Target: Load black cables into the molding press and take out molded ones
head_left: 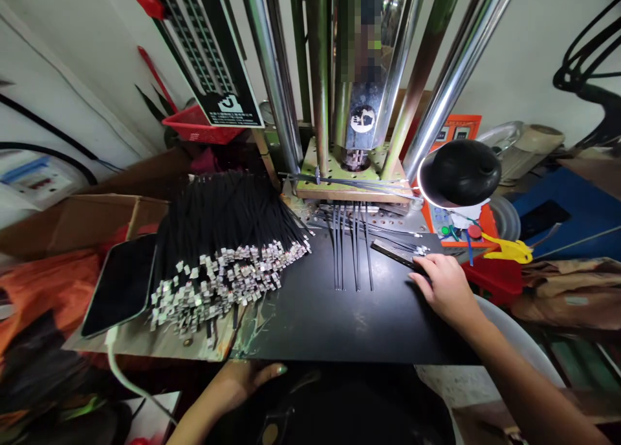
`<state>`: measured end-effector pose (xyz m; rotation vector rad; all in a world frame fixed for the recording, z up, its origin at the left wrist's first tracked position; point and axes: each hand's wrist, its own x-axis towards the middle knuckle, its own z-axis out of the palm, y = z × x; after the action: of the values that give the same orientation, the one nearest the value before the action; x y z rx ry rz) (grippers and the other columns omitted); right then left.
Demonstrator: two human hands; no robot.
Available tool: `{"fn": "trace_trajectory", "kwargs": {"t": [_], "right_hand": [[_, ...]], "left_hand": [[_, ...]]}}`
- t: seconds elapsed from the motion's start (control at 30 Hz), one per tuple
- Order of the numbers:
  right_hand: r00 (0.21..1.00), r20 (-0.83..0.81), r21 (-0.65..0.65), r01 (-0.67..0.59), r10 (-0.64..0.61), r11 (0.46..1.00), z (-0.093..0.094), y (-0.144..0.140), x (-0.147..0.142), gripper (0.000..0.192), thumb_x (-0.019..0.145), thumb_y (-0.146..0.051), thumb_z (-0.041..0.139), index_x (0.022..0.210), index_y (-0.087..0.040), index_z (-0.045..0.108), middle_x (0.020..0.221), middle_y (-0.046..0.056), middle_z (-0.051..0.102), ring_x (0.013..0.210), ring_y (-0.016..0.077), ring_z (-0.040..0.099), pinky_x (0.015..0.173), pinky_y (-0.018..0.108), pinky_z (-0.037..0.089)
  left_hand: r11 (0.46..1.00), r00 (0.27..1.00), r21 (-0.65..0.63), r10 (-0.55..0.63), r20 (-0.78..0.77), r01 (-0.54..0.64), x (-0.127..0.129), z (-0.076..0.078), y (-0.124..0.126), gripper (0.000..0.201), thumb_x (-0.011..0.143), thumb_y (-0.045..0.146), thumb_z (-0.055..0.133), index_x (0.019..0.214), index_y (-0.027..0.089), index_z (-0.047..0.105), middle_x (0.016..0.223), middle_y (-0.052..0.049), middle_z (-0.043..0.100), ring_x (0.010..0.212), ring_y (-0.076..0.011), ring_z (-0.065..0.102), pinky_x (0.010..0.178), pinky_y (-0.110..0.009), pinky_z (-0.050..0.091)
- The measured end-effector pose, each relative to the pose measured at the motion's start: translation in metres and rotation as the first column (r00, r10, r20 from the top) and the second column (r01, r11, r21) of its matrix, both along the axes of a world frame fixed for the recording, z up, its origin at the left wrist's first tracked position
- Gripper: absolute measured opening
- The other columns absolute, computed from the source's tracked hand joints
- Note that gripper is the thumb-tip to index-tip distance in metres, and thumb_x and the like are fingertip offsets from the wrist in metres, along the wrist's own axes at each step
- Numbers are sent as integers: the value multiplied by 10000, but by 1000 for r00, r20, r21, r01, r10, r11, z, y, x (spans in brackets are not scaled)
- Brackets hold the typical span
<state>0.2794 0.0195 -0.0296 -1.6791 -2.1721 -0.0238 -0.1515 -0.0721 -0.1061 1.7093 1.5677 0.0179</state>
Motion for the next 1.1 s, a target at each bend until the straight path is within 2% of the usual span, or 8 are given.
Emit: {"fn": "trace_trajectory", "kwargs": {"t": [0.17, 0.37, 0.53, 0.6, 0.73, 0.83, 0.97, 1.1], "right_hand": [[994, -2, 87, -107, 108, 990, -28, 26, 12, 233, 945, -293, 473, 1003, -138, 637, 925, 126, 628, 877, 276, 557, 808, 427, 466], [922, -174, -112, -367, 346, 923, -7, -27, -31, 150, 926, -195, 491, 947, -176, 638, 906, 96, 621, 830, 226, 579, 736, 348, 491], [811, -280, -378, -585, 514, 717, 41, 23, -121, 225, 947, -187, 482, 906, -210, 702, 875, 40, 680, 790, 165, 631, 727, 256, 485], [862, -220, -436, -505, 456, 745, 52, 64, -160, 282, 968, -185, 439, 899, -193, 712, 888, 42, 715, 807, 156, 655, 749, 238, 472], [955, -36, -506, -272, 296, 818, 44, 126, -219, 506, 1038, -369, 324, 897, -93, 723, 907, 173, 736, 844, 238, 688, 750, 298, 472], [950, -16, -521, -275, 313, 808, 35, 139, -247, 560, 983, -532, 427, 909, -69, 732, 953, 223, 726, 888, 298, 687, 745, 336, 475], [926, -48, -466, -353, 375, 811, 61, 134, -267, 322, 927, -412, 581, 930, -127, 731, 972, 140, 730, 894, 232, 669, 735, 280, 448], [916, -61, -328, -393, 396, 859, 103, 125, -251, 399, 1008, -377, 415, 928, -135, 722, 887, 85, 713, 802, 159, 630, 688, 251, 401]], "left_hand": [[995, 998, -76, -61, 33, 63, -10, 17, -21, 371, 818, 384, 570, 1134, 245, 705, 1217, -68, 691, 1148, -284, 621, 1042, -385, 455], [971, 976, 129, -209, 64, 200, -33, 107, -17, 264, 897, 370, 593, 1136, 341, 702, 1075, -2, 730, 964, -200, 682, 876, -284, 526], [665, 877, 571, -388, -285, 480, 13, 157, 79, 234, 963, 253, 518, 1129, 222, 681, 1017, -58, 715, 957, -200, 652, 935, -355, 481], [543, 805, 596, -368, -465, 592, 34, 153, 118, 329, 908, 176, 578, 1234, 168, 618, 1234, -121, 654, 1202, -277, 561, 1094, -510, 355], [505, 696, 503, -334, -635, 701, 32, 135, 152, 210, 884, 76, 520, 944, 154, 706, 934, -70, 721, 1004, -240, 645, 1158, -616, 189], [470, 802, 653, -287, -523, 594, -2, 138, 153, 182, 882, 128, 574, 885, 227, 727, 905, -4, 747, 995, -221, 653, 1155, -627, 177], [403, 994, 910, -79, -78, 103, -38, 175, 155, 119, 886, 273, 645, 933, 282, 754, 946, 14, 771, 983, -202, 673, 1006, -457, 459], [258, 937, 906, -7, 349, -336, -17, 209, 150, 126, 872, 285, 683, 972, 267, 759, 993, 4, 763, 907, -164, 703, 872, -324, 563]]}}
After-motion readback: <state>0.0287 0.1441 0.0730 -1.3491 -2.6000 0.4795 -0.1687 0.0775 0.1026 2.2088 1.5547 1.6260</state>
